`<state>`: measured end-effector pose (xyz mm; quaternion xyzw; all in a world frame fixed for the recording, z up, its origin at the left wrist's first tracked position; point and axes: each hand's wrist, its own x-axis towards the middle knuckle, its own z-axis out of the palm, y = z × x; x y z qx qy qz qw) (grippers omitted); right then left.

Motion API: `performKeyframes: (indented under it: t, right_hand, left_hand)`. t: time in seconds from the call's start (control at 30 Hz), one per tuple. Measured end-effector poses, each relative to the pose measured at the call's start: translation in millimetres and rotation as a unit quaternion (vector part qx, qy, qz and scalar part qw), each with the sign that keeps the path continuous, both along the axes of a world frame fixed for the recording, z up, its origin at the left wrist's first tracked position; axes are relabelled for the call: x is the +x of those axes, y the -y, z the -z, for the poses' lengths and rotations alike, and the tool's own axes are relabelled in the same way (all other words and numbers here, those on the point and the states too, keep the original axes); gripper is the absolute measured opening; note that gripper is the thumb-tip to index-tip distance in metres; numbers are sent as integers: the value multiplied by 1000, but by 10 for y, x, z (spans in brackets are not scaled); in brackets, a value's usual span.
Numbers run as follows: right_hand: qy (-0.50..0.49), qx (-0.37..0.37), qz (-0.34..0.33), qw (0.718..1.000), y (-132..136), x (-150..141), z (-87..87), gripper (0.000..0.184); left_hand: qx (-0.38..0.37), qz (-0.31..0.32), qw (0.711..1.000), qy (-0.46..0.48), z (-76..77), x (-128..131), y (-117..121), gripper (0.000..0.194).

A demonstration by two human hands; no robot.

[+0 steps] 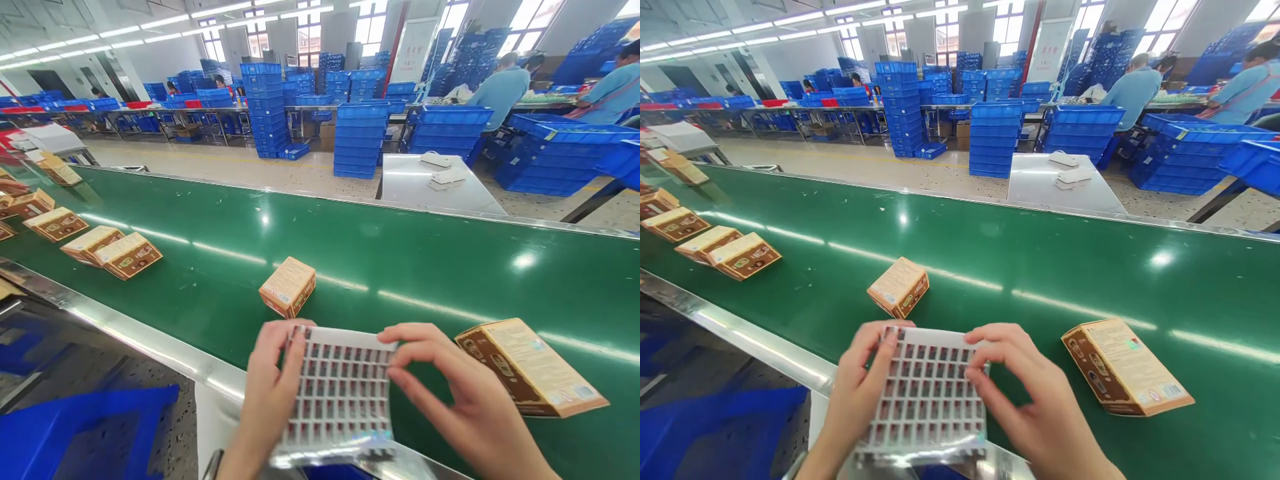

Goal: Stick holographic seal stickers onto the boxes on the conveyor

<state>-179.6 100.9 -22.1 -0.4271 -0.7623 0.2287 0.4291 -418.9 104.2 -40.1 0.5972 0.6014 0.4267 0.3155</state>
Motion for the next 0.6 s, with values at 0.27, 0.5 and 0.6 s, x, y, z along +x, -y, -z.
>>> performKeyframes:
  t: [0.27,0.5,0.6]
  right_hand:
    - [-226,-311,38,922,-740,-285,194,33]
    - [-274,-340,28,899,-1164,-785,327,34]
    - [-270,-347,35,897,-1209,-873,355,33]
  left_hand:
    - [-24,102,994,-6,145,-514,-297,32]
    - [-39,173,983,-51,145,-307,-95,30]
    - [-43,185,982,-25,161,-306,-95,29]
